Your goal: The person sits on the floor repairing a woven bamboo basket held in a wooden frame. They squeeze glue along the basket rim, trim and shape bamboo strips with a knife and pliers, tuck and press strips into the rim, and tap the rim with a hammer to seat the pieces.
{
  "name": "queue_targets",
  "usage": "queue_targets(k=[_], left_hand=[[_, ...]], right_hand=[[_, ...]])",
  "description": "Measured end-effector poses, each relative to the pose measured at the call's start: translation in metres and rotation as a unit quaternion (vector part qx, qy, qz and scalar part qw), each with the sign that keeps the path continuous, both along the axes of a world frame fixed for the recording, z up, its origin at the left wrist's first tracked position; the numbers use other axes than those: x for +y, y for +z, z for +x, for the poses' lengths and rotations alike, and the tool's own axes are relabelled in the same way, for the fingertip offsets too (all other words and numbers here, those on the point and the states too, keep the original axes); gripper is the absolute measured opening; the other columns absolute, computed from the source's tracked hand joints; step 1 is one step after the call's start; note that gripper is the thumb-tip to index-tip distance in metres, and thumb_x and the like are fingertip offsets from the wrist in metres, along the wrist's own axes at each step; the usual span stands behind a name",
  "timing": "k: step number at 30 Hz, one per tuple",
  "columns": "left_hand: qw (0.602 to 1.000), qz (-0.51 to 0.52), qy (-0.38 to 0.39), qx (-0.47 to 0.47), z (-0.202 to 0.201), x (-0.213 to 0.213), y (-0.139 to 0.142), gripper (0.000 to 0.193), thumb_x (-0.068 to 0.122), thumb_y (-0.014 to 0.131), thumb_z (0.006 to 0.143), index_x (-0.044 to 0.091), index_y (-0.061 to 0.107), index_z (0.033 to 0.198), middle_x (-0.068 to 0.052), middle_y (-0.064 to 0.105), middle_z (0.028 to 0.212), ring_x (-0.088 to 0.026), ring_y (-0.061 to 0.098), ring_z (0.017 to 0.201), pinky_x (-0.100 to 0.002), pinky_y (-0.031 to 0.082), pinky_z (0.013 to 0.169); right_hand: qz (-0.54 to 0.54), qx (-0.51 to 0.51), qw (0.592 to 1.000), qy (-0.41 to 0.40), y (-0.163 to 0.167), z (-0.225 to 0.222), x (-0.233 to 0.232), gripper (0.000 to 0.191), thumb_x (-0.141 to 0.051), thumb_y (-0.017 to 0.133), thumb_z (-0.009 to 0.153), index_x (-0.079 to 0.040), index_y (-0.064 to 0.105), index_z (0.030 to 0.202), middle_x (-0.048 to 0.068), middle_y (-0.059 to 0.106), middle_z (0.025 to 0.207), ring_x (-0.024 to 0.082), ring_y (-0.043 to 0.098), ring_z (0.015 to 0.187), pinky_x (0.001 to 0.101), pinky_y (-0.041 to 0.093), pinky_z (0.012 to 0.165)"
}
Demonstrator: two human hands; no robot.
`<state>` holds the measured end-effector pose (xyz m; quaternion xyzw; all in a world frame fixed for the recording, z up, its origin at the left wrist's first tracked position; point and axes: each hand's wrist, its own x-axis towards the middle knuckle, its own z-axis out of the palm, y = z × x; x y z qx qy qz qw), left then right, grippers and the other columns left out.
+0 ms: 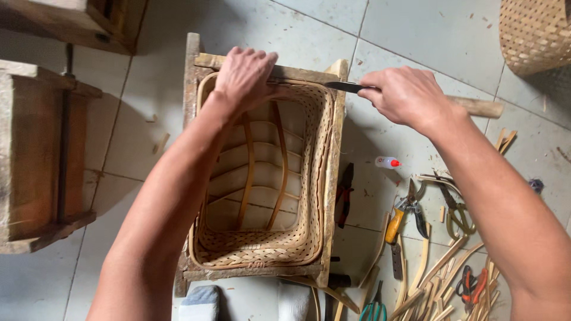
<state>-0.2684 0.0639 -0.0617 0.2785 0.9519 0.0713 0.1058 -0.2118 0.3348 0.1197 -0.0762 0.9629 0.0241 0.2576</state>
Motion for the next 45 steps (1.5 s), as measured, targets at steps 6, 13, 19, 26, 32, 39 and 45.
queue_targets(k=[6, 13, 19, 26, 32, 39, 45], left_hand=[[0.999, 0.018, -0.010, 0.037, 0.000, -0.002, -0.002, 0.086, 0.088, 0.062, 0.080, 0.005, 0.061, 0.104, -0.009, 0.067, 0.086, -0.019, 0.060, 0.074, -0.038, 0.053, 0.071], [0.999, 0.021, 0.021, 0.012, 0.001, 0.000, -0.013, 0.069, 0.073, 0.065, 0.090, 0.005, 0.064, 0.103, -0.009, 0.068, 0.089, -0.020, 0.062, 0.077, -0.038, 0.054, 0.076], [0.998, 0.038, 0.033, 0.046, 0.001, 0.005, -0.023, 0.032, 0.040, 0.068, 0.100, 0.010, 0.066, 0.110, -0.008, 0.072, 0.094, -0.020, 0.065, 0.081, -0.040, 0.054, 0.082], [0.998, 0.048, 0.031, 0.034, 0.006, 0.003, 0.007, 0.071, 0.069, 0.072, 0.085, 0.006, 0.063, 0.115, -0.012, 0.069, 0.107, -0.025, 0.061, 0.103, -0.049, 0.046, 0.098], [0.849, 0.489, 0.169, 0.105, 0.149, 0.052, 0.053, 0.069, 0.040, 0.073, 0.108, 0.018, 0.039, 0.164, -0.011, 0.049, 0.160, -0.025, 0.049, 0.149, -0.043, 0.040, 0.129], [0.743, 0.547, 0.261, -0.284, 0.279, 0.102, 0.046, 0.104, 0.032, 0.081, 0.085, -0.007, 0.017, 0.157, -0.033, 0.036, 0.157, -0.040, 0.038, 0.147, -0.045, 0.034, 0.120], [0.688, 0.578, 0.328, -0.292, 0.286, 0.120, 0.047, 0.113, 0.030, 0.080, 0.082, -0.005, 0.007, 0.161, -0.030, 0.033, 0.160, -0.037, 0.038, 0.148, -0.041, 0.034, 0.120]], right_hand=[[0.061, -0.011, 0.993, 0.104, 0.000, -0.032, -0.019, 0.027, -0.026, 0.064, 0.099, -0.025, 0.077, 0.123, 0.013, 0.076, 0.086, 0.032, 0.070, 0.078, 0.0473, 0.056, 0.077], [0.037, -0.226, 0.973, -0.039, -0.006, -0.099, -0.011, 0.030, -0.034, 0.070, 0.095, -0.020, 0.080, 0.120, 0.005, 0.082, 0.095, 0.022, 0.075, 0.081, 0.0417, 0.058, 0.077], [-0.038, -0.243, 0.962, -0.116, -0.023, -0.107, 0.013, 0.030, -0.033, 0.076, 0.088, -0.015, 0.084, 0.111, 0.008, 0.084, 0.092, 0.022, 0.072, 0.082, 0.0423, 0.055, 0.074], [0.072, 0.040, 0.995, 0.049, 0.010, 0.017, 0.008, 0.029, -0.034, 0.056, 0.111, -0.011, 0.073, 0.114, 0.014, 0.074, 0.076, 0.025, 0.070, 0.061, 0.0362, 0.056, 0.060], [-0.294, -0.103, 0.909, -0.278, -0.008, 0.126, 0.003, 0.026, -0.024, 0.053, 0.102, -0.001, 0.065, 0.106, 0.007, 0.072, 0.066, 0.015, 0.066, 0.047, 0.0282, 0.050, 0.043], [-0.289, -0.124, 0.902, -0.297, 0.004, 0.140, -0.032, 0.027, -0.021, 0.055, 0.100, 0.003, 0.067, 0.100, 0.012, 0.069, 0.062, 0.016, 0.061, 0.043, 0.0318, 0.049, 0.042], [-0.115, -0.183, 0.948, -0.233, 0.009, 0.105, -0.048, 0.029, -0.018, 0.050, 0.101, 0.003, 0.065, 0.088, 0.012, 0.072, 0.062, 0.019, 0.065, 0.043, 0.0355, 0.055, 0.045]])
